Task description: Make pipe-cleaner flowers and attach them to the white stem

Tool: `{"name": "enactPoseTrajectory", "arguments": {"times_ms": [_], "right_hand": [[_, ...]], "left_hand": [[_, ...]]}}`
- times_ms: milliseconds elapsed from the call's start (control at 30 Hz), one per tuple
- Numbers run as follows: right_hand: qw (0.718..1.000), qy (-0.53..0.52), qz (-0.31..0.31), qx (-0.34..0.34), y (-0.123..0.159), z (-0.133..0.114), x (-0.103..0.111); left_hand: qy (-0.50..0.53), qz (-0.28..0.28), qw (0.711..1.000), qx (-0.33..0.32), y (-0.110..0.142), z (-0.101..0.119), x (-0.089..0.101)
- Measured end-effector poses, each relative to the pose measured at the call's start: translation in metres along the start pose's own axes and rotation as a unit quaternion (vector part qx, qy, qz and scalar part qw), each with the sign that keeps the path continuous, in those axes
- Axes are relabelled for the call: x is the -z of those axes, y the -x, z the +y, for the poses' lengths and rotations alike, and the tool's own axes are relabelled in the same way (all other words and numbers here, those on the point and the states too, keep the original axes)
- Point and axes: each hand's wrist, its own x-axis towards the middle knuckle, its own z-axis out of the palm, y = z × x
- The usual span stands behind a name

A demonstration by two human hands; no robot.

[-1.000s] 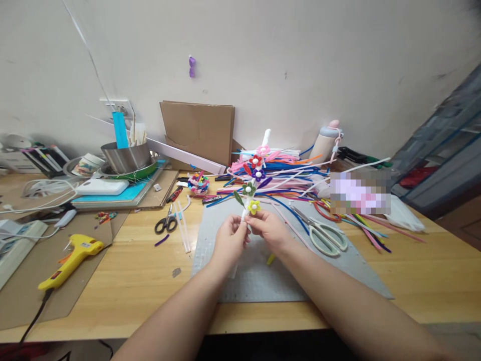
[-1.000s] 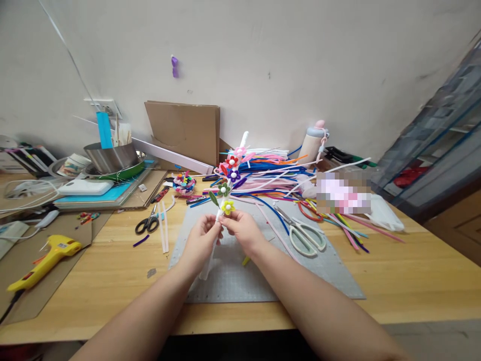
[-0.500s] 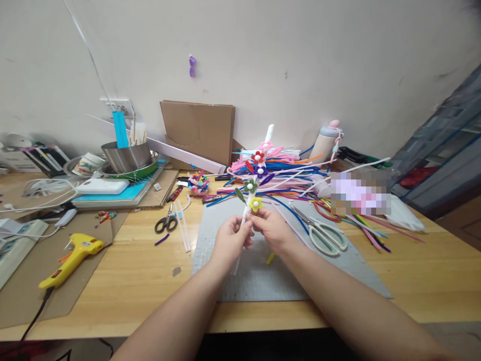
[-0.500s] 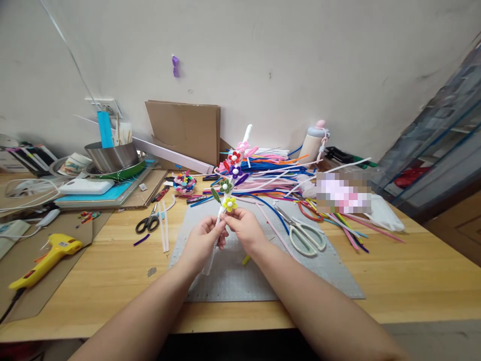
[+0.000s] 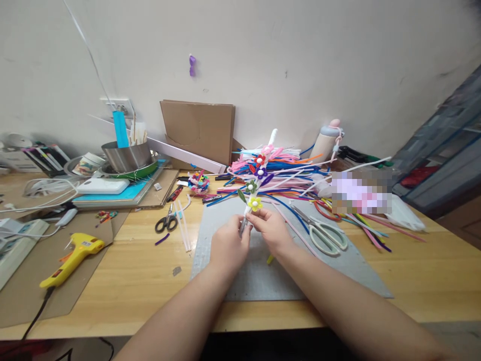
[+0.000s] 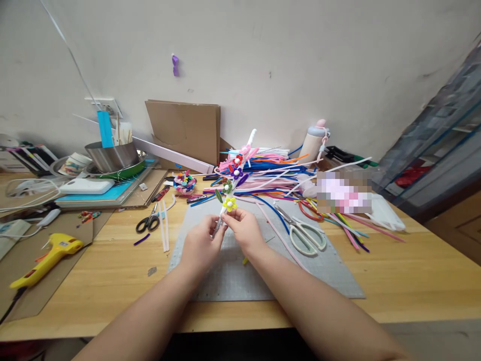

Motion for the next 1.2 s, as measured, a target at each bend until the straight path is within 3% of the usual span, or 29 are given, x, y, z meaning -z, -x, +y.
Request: {"name": "enactPoseTrajectory", "arguments": {"times_ms": [200, 400, 567, 633, 700, 800, 1200], "right_hand": [[1.000, 0.010, -0.002, -0.002, 0.001, 0.002, -0.001], [1.000, 0.001, 0.016, -0.002, 0.000, 0.003, 0.000], [0.999, -0.038, 0.020, 0.000, -0.002, 0.007, 0.002], [0.998, -0.055, 0.007, -0.008, -0.002, 0.008, 0.003], [0.998, -0.057, -0.004, -0.010, -0.002, 0.009, 0.004], [0.999, -0.046, -0.009, -0.004, -0.001, 0.008, 0.003], [0.999, -0.047, 0.005, 0.000, 0.001, 0.003, 0.000]], "left_hand": [[-0.099, -0.008, 0.995, -0.014, 0.002, 0.001, 0.002], [-0.071, -0.002, 0.997, -0.025, 0.002, 0.003, 0.003], [0.101, 0.007, 0.995, 0.018, -0.001, 0.002, -0.002], [0.230, -0.026, 0.970, 0.074, -0.004, 0.001, -0.005], [0.341, -0.082, 0.927, 0.129, -0.007, 0.000, -0.007], [0.410, -0.116, 0.890, 0.159, -0.010, 0.000, -0.007], [0.347, -0.073, 0.930, 0.096, -0.007, -0.004, -0.011]]}}
